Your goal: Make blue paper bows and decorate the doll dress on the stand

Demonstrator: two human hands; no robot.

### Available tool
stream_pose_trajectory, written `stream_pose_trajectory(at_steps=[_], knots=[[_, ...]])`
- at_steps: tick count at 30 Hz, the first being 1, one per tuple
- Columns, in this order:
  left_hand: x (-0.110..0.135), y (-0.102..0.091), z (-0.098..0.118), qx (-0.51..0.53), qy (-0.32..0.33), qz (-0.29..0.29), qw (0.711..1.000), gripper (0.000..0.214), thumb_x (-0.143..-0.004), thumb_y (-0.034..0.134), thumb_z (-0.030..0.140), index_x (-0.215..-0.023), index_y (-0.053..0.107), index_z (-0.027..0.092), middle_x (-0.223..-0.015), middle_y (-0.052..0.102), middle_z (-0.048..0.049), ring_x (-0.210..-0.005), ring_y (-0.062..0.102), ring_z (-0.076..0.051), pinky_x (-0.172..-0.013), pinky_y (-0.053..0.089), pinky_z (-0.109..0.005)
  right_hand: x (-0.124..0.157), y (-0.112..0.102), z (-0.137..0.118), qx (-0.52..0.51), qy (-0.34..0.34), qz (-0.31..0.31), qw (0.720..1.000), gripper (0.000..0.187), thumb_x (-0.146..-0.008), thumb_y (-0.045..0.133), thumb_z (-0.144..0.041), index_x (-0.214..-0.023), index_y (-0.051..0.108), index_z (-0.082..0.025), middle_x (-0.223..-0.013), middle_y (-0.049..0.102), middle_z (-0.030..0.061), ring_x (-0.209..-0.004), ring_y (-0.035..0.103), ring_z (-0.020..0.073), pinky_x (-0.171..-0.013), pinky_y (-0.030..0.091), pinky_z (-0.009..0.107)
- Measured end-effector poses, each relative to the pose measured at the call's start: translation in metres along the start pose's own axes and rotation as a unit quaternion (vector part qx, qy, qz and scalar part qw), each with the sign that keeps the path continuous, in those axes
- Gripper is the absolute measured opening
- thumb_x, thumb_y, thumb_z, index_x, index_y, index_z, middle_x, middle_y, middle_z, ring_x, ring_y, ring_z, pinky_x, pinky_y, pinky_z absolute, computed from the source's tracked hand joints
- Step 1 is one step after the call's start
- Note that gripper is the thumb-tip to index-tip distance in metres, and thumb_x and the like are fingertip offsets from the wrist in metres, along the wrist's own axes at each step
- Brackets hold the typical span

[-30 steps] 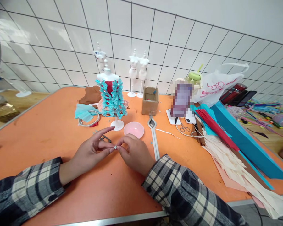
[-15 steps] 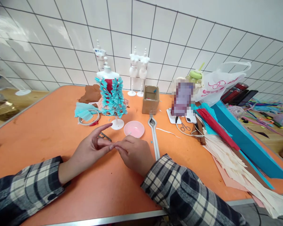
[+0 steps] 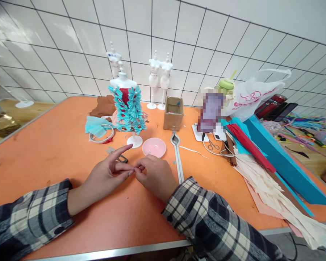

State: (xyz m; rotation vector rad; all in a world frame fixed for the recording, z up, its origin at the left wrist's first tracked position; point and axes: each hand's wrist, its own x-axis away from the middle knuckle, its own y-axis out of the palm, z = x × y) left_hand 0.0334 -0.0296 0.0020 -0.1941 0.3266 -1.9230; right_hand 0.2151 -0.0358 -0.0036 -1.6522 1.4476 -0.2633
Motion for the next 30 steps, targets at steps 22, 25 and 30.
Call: stream_pose_trajectory(at_steps=[22,25,30], knots=[[-0.0080,-0.0029,0.0028,0.042,-0.001,0.029,0.999,0.065,-0.079,0.067,0.034,-0.136,0.041,0.018,-0.078,0.077,-0.0030,-0.077,0.073,-0.020,-0.075,0.055,-0.030,-0.0078,-0.0054,-0.0028,-0.286,0.213,-0.070,0.932,0.011,-0.078,0.061,-0.027,-0.080,0.066,-0.018,-0.060,0.059,-0.0037,-0.044,0.047,0.0070,-0.042,0.036,0.019],[-0.0076,-0.0027,0.0017,0.035,0.008,0.027,0.999,0.062,-0.080,0.066,0.032,-0.135,0.042,0.019,-0.076,0.076,-0.0014,-0.073,0.072,-0.018,-0.071,0.054,-0.027,-0.0071,-0.0048,-0.0028,-0.258,0.193,-0.064,0.944,0.009,-0.078,0.061,-0.026,-0.079,0.066,-0.018,-0.055,0.055,-0.0048,-0.045,0.047,0.0076,-0.043,0.036,0.019],[-0.0041,-0.0015,0.0035,0.012,0.026,0.027,0.999,0.059,-0.081,0.065,0.028,-0.135,0.043,0.019,-0.075,0.076,-0.0007,-0.074,0.071,-0.017,-0.073,0.054,-0.026,-0.0060,-0.0037,-0.0026,-0.211,0.161,-0.073,0.961,0.002,-0.075,0.061,-0.020,-0.076,0.062,-0.018,-0.054,0.052,-0.0060,-0.047,0.046,0.0074,-0.045,0.036,0.018]])
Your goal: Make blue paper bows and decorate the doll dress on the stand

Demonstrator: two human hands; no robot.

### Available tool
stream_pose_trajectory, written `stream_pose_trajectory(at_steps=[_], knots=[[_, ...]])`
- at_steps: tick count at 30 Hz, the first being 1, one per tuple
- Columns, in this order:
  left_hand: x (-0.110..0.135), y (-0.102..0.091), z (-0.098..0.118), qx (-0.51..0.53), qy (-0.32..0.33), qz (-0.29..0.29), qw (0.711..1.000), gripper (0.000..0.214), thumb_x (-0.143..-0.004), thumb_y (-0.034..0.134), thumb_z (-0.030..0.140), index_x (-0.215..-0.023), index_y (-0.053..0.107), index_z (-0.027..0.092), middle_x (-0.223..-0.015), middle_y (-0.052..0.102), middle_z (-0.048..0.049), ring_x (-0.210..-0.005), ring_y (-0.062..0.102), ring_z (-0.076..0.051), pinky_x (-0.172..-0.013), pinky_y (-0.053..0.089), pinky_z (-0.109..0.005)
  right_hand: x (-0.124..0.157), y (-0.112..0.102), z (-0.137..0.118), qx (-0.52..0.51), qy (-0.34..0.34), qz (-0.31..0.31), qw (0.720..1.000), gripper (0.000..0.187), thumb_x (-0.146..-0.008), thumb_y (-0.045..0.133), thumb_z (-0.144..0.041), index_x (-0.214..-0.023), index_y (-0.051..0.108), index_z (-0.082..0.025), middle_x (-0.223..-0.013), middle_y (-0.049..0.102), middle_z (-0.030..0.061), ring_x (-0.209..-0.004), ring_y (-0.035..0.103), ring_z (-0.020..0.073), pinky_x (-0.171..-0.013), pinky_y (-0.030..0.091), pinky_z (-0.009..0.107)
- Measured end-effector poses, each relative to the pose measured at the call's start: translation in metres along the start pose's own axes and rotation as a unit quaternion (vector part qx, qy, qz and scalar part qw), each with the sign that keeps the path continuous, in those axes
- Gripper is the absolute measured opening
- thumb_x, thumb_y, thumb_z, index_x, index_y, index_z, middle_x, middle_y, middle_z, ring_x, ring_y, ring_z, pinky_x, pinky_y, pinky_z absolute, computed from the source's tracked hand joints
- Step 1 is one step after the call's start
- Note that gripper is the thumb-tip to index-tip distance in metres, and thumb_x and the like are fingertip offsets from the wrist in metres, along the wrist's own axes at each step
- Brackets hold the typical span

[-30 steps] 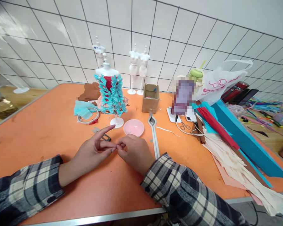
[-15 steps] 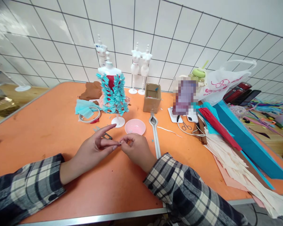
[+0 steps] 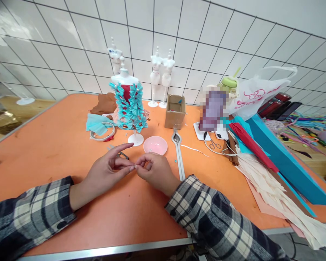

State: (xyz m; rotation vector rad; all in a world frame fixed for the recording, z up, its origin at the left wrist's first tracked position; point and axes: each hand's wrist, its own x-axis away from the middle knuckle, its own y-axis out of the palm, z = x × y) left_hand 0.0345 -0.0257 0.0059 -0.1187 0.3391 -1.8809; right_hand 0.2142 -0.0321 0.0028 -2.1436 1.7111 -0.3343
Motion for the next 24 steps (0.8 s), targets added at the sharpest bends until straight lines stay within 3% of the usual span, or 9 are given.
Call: stream_pose_trajectory(at_steps=[4,8,14,18,24], knots=[[0.0037,0.0001,0.0003,-0.016,0.007,-0.013,1.000,0.060,-0.082,0.064,0.027,-0.137,0.042,0.020,-0.079,0.076,-0.0015,-0.078,0.071,-0.018,-0.077,0.054,-0.028,0.0005,0.0014,0.0022,-0.017,-0.005,-0.024,1.000,0.001,-0.075,0.056,-0.018,-0.074,0.057,-0.019,-0.056,0.052,-0.0062,-0.046,0.048,0.0071,-0.044,0.036,0.018],[0.0049,-0.0006,-0.0020,-0.022,0.004,-0.021,1.000,0.061,-0.083,0.063,0.027,-0.139,0.040,0.021,-0.080,0.076,-0.0013,-0.079,0.071,-0.018,-0.078,0.054,-0.029,0.0003,0.0025,0.0024,-0.096,0.055,-0.044,0.993,0.004,-0.076,0.052,-0.019,-0.074,0.056,-0.019,-0.049,0.048,-0.0077,-0.041,0.049,0.0079,-0.041,0.038,0.017],[-0.0009,-0.0009,-0.0055,0.039,0.002,-0.023,0.999,0.070,-0.083,0.064,0.028,-0.143,0.029,0.021,-0.090,0.075,-0.0038,-0.087,0.071,-0.018,-0.083,0.053,-0.031,-0.0013,-0.0001,-0.0015,-0.138,0.091,0.002,0.986,0.009,-0.079,0.056,-0.027,-0.081,0.059,-0.018,-0.050,0.051,-0.0071,-0.041,0.051,0.0092,-0.040,0.042,0.019],[-0.0035,-0.0014,-0.0029,0.070,-0.028,-0.015,0.997,0.078,-0.081,0.068,0.030,-0.145,0.025,0.021,-0.083,0.075,-0.0027,-0.085,0.071,-0.019,-0.084,0.053,-0.032,-0.0014,-0.0005,0.0001,-0.096,0.033,0.039,0.994,0.011,-0.079,0.058,-0.028,-0.082,0.062,-0.018,-0.057,0.054,-0.0050,-0.044,0.047,0.0080,-0.043,0.039,0.019],[-0.0043,0.0000,0.0006,0.090,-0.059,0.002,0.994,0.078,-0.078,0.072,0.033,-0.143,0.031,0.018,-0.078,0.077,-0.0038,-0.081,0.072,-0.020,-0.079,0.053,-0.030,-0.0009,0.0032,0.0024,-0.005,-0.067,0.073,0.995,0.006,-0.073,0.060,-0.017,-0.076,0.065,-0.017,-0.070,0.057,-0.0015,-0.055,0.046,0.0079,-0.051,0.038,0.020]])
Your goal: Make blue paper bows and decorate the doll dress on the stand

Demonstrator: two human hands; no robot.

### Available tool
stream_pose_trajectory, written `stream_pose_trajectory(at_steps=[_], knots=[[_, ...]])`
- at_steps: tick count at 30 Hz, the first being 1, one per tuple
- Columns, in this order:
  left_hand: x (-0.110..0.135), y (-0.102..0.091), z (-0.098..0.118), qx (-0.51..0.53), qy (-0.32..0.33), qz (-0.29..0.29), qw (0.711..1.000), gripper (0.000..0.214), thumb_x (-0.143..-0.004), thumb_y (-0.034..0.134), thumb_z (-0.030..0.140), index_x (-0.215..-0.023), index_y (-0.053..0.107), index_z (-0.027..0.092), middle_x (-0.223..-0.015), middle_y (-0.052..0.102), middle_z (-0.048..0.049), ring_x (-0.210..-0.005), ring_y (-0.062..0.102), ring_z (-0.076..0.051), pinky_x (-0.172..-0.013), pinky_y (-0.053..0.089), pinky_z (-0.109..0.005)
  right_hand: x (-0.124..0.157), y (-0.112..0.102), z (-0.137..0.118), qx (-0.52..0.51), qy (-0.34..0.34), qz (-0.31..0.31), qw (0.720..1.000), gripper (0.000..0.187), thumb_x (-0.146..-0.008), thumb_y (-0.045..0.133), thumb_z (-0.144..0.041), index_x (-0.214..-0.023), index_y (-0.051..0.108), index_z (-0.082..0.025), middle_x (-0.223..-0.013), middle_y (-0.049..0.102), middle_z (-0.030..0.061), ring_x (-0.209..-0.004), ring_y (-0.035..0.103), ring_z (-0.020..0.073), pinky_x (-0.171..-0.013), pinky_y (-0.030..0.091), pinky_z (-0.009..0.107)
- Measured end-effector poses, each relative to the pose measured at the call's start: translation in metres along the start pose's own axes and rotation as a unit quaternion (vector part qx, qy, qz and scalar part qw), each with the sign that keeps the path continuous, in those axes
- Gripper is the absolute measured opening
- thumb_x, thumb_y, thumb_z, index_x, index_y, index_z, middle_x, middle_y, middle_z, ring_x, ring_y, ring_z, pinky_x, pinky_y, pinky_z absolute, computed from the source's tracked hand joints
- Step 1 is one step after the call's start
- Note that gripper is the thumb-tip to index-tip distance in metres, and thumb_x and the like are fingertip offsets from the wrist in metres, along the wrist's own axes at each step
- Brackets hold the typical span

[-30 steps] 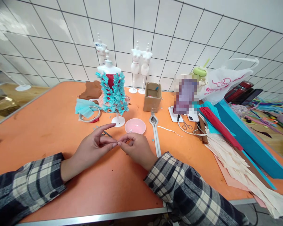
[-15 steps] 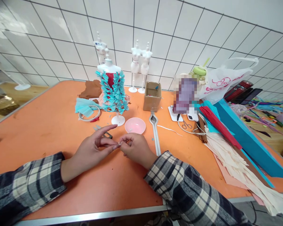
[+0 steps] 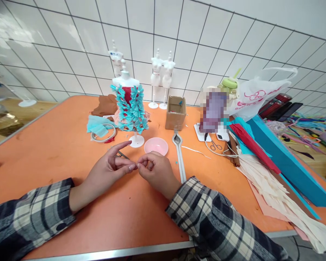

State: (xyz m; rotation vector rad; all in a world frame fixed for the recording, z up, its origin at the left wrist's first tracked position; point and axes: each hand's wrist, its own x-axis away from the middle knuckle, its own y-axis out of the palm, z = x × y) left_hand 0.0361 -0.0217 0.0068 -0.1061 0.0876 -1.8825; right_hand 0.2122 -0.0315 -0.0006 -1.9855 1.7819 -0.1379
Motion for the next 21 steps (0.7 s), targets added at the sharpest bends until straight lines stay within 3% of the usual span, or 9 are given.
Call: stream_pose_trajectory(at_steps=[10,14,21], knots=[[0.0004,0.0018,-0.0009,0.001,0.011,0.004,1.000,0.076,-0.078,0.072,0.033,-0.142,0.033,0.019,-0.079,0.077,-0.0047,-0.080,0.072,-0.020,-0.077,0.054,-0.030,0.0008,0.0023,-0.0008,-0.043,0.035,0.006,0.998,0.013,-0.077,0.053,-0.022,-0.073,0.064,-0.017,-0.058,0.050,-0.0037,-0.048,0.040,0.0081,-0.046,0.032,0.022],[-0.0008,-0.0002,-0.0016,0.005,0.025,0.028,0.999,0.086,-0.077,0.073,0.031,-0.147,0.023,0.022,-0.079,0.076,-0.0020,-0.082,0.072,-0.019,-0.080,0.054,-0.031,0.0002,-0.0007,-0.0009,-0.061,0.076,0.008,0.995,0.013,-0.079,0.055,-0.027,-0.080,0.064,-0.017,-0.050,0.041,-0.0074,-0.042,0.035,0.0077,-0.041,0.029,0.021],[0.0017,0.0018,0.0010,-0.007,0.022,0.025,0.999,0.086,-0.078,0.073,0.032,-0.147,0.023,0.023,-0.080,0.077,-0.0026,-0.081,0.072,-0.020,-0.079,0.054,-0.029,-0.0001,0.0021,-0.0002,-0.032,0.022,0.018,0.999,0.009,-0.078,0.060,-0.022,-0.078,0.068,-0.017,-0.066,0.056,-0.0026,-0.049,0.042,0.0069,-0.047,0.035,0.021]])
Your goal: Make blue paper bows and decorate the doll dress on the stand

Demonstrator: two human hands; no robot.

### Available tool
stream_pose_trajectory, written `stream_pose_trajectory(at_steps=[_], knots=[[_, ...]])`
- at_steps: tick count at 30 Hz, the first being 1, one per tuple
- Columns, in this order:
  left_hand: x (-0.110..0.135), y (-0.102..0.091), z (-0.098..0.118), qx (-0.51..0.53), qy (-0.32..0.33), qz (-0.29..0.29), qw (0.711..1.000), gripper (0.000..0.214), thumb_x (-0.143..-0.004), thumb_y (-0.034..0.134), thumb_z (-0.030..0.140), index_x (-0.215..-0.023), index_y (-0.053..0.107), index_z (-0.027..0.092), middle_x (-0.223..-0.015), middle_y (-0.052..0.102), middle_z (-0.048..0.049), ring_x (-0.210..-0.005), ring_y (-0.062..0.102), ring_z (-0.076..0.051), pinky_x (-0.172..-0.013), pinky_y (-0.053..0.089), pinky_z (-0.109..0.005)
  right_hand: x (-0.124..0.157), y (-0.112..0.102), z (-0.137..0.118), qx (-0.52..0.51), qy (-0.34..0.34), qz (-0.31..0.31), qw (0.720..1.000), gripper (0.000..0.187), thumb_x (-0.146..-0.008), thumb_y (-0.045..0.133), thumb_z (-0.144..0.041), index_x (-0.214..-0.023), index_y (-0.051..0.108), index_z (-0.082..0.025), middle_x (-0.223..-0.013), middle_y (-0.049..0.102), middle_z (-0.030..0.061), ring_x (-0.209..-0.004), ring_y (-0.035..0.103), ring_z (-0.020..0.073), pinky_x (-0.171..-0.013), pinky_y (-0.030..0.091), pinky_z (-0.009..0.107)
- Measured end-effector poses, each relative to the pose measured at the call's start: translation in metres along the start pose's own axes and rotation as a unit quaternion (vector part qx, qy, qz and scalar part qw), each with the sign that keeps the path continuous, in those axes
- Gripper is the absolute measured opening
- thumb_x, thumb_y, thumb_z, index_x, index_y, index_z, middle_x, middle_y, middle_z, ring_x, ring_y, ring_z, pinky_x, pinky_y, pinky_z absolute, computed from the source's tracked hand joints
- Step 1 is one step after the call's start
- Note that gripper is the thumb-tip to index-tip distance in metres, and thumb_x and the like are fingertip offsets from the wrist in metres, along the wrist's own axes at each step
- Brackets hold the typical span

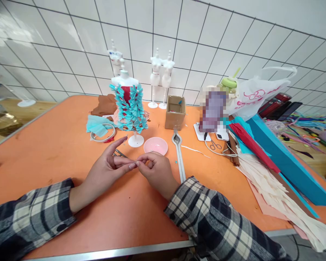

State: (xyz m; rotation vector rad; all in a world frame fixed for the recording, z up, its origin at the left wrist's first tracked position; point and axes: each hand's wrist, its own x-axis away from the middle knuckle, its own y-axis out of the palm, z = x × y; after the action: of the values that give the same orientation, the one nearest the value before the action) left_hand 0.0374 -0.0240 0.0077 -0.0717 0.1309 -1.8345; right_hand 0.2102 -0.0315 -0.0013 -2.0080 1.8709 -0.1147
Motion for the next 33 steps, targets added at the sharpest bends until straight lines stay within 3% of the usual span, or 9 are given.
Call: stream_pose_trajectory(at_steps=[12,18,24,29,33], knots=[[0.001,0.004,0.003,-0.003,0.015,-0.001,1.000,0.079,-0.076,0.070,0.022,-0.144,0.028,0.021,-0.067,0.070,0.0015,-0.065,0.069,-0.015,-0.064,0.052,-0.022,0.003,0.006,0.001,0.075,-0.056,0.020,0.995,0.005,-0.074,0.060,-0.015,-0.073,0.064,-0.018,-0.069,0.056,-0.0023,-0.053,0.046,0.0077,-0.052,0.038,0.021],[0.001,0.001,0.001,-0.002,0.007,-0.012,1.000,0.083,-0.078,0.070,0.026,-0.147,0.023,0.023,-0.074,0.073,-0.0016,-0.073,0.071,-0.018,-0.070,0.053,-0.026,0.002,0.001,0.000,0.068,-0.038,0.001,0.997,0.007,-0.079,0.062,-0.018,-0.077,0.068,-0.018,-0.070,0.060,-0.0008,-0.055,0.049,0.0092,-0.053,0.039,0.022],[0.000,-0.003,0.000,-0.031,0.001,-0.021,0.999,0.082,-0.080,0.068,0.028,-0.148,0.023,0.023,-0.080,0.076,-0.0030,-0.079,0.071,-0.020,-0.075,0.052,-0.029,0.000,-0.007,0.001,0.125,-0.093,-0.023,0.988,0.010,-0.083,0.063,-0.019,-0.085,0.073,-0.020,-0.077,0.070,0.0017,-0.067,0.057,0.0125,-0.062,0.043,0.024],[0.003,-0.001,-0.001,-0.105,0.016,-0.038,0.994,0.078,-0.081,0.063,0.025,-0.148,0.024,0.023,-0.080,0.077,-0.0012,-0.079,0.071,-0.020,-0.076,0.051,-0.030,0.001,-0.006,0.003,0.201,-0.113,-0.048,0.972,0.007,-0.081,0.063,-0.017,-0.081,0.070,-0.020,-0.072,0.065,-0.0007,-0.060,0.053,0.0104,-0.058,0.038,0.023],[0.005,0.002,-0.006,-0.107,0.031,-0.049,0.993,0.074,-0.081,0.061,0.022,-0.146,0.028,0.024,-0.084,0.077,-0.0008,-0.082,0.072,-0.020,-0.078,0.051,-0.031,0.003,-0.004,0.006,0.258,-0.127,-0.054,0.956,0.006,-0.079,0.061,-0.014,-0.078,0.065,-0.018,-0.074,0.062,-0.0004,-0.060,0.051,0.0101,-0.055,0.034,0.023]])
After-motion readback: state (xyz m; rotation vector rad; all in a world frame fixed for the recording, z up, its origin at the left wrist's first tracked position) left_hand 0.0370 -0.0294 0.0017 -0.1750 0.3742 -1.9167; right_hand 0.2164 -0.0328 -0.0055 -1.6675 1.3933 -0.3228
